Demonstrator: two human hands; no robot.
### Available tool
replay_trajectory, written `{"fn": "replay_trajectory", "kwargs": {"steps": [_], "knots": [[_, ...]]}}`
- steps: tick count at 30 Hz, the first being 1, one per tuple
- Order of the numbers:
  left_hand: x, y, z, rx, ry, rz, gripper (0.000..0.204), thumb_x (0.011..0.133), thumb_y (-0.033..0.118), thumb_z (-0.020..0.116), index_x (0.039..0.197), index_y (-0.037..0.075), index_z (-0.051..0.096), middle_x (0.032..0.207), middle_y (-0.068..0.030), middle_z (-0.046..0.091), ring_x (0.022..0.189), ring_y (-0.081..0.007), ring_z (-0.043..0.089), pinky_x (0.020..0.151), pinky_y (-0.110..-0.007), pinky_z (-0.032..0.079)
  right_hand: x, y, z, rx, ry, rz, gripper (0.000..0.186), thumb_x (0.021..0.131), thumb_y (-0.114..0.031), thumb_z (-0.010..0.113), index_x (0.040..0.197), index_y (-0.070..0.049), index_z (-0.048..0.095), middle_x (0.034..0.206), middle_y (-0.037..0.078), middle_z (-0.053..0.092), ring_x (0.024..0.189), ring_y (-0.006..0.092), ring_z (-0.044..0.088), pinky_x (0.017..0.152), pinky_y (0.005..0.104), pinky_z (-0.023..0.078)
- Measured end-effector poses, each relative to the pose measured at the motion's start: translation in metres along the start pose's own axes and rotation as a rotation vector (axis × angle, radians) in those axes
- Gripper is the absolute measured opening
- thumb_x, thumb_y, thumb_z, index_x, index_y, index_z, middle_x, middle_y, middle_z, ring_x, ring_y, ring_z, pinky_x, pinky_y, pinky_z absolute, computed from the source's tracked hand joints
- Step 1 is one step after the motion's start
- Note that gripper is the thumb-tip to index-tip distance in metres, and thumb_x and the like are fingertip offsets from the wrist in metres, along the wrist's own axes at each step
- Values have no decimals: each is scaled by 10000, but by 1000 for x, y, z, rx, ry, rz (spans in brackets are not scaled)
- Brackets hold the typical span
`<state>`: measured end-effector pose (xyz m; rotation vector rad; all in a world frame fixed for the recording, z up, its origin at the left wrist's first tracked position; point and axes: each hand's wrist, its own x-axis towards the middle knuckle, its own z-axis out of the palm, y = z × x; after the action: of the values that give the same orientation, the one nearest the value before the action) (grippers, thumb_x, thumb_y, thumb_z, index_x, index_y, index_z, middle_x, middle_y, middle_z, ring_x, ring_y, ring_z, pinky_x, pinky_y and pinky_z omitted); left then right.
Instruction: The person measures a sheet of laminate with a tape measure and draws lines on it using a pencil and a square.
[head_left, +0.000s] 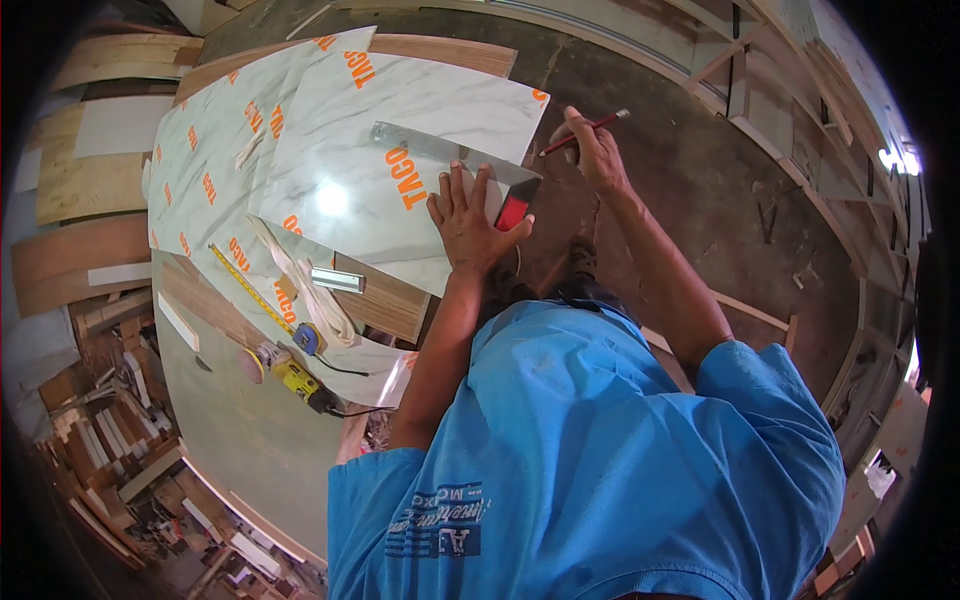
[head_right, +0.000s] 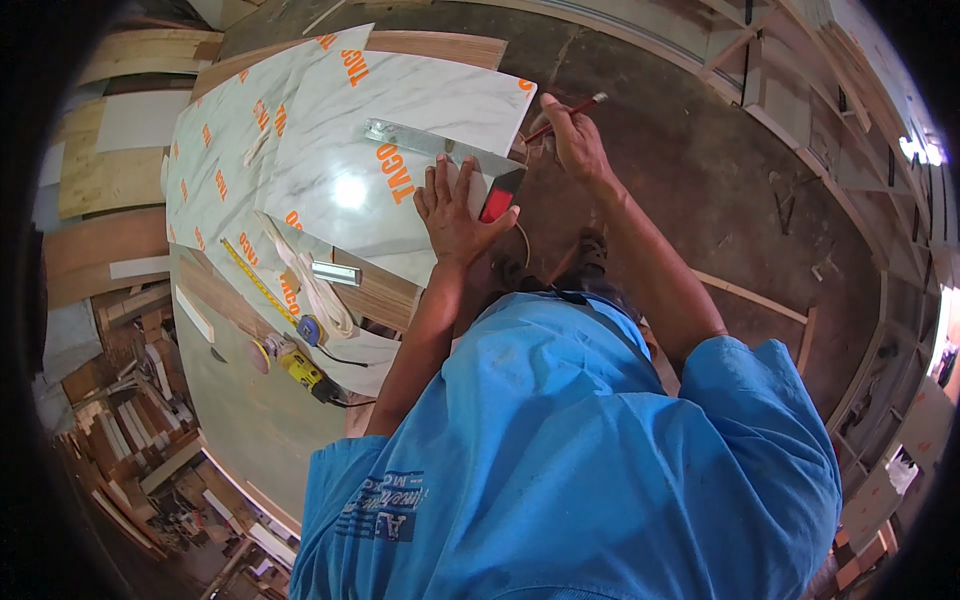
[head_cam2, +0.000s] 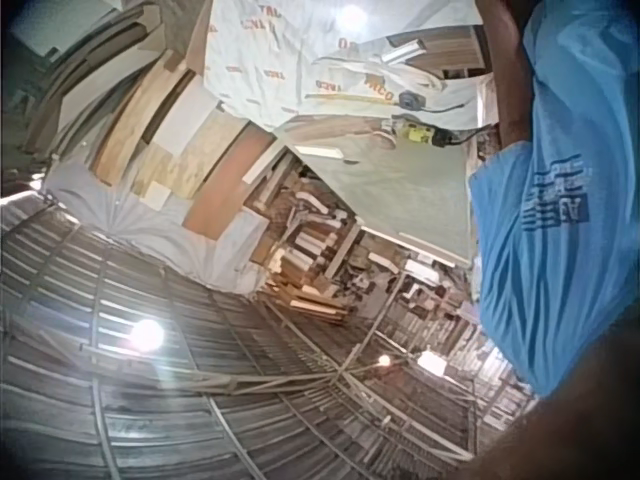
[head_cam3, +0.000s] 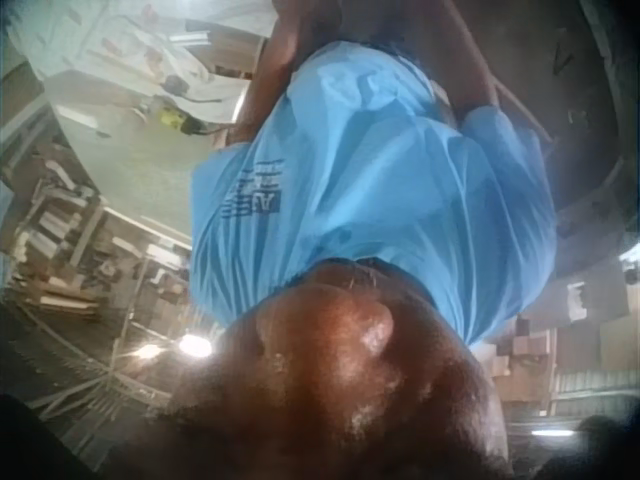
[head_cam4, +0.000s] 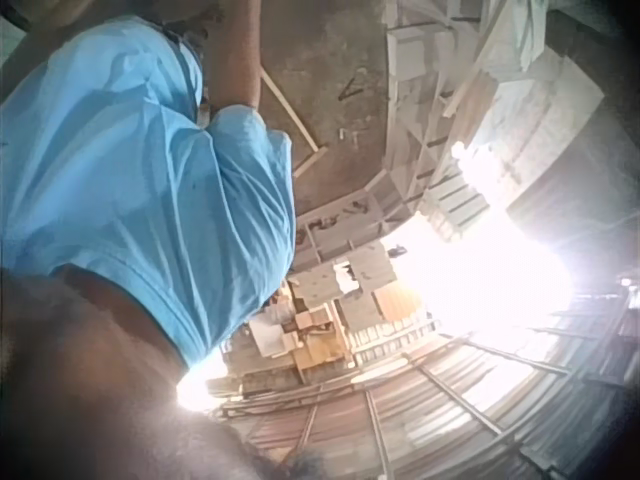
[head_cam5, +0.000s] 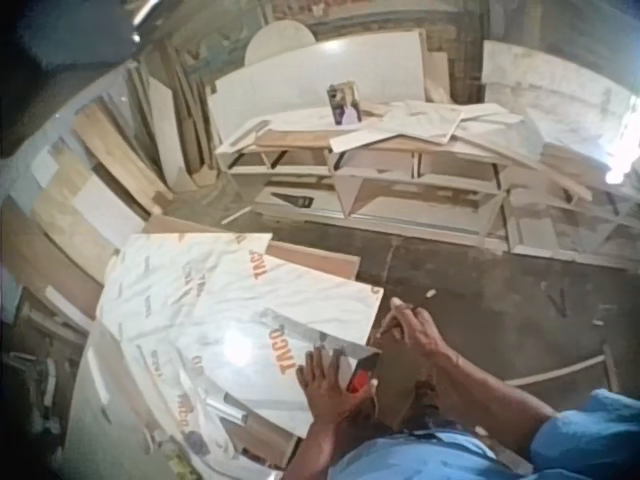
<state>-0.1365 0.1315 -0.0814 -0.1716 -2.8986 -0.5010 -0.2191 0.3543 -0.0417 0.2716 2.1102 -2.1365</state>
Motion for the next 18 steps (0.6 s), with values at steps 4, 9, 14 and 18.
{"fn": "replay_trajectory", "kwargs": {"steps": [4, 9, 14, 18], "knots": [[1, 1, 0, -22, 41, 32, 1043, 598, 672, 779, 1488, 217, 480, 1588, -216, 327, 1453, -453, 309, 1120, -688, 215, 16, -3, 18, -211, -203, -35, 334, 964, -320, 593, 931, -8, 706, 810, 66, 687, 743, 134, 612, 722, 310, 493], [1, 1, -3, -22, 32, 8, 1045, 587, 641, 796, 1481, 198, 486, 1586, -213, 331, 1440, -446, 327, 1121, -679, 228, 32, -7, 44, -410, -387, -159, 259, 884, -222, 623, 993, -7, 716, 854, 84, 713, 793, 146, 641, 756, 312, 519], [2, 6, -12, -59, 25, -12, 1023, 581, 594, 820, 1467, 198, 493, 1573, -227, 343, 1436, -440, 334, 1131, -665, 232, 47, -3, 61, -465, -484, -309, 246, 862, -203, 632, 987, -12, 723, 863, 76, 720, 798, 135, 635, 766, 298, 519], [2, 7, -15, -90, 15, -33, 1005, 579, 556, 838, 1456, 201, 499, 1565, -231, 353, 1439, -436, 333, 1137, -659, 224, 53, -7, 74, -496, -512, -303, 230, 854, -190, 614, 966, -15, 712, 855, 118, 713, 776, 199, 648, 767, 329, 521]]}}
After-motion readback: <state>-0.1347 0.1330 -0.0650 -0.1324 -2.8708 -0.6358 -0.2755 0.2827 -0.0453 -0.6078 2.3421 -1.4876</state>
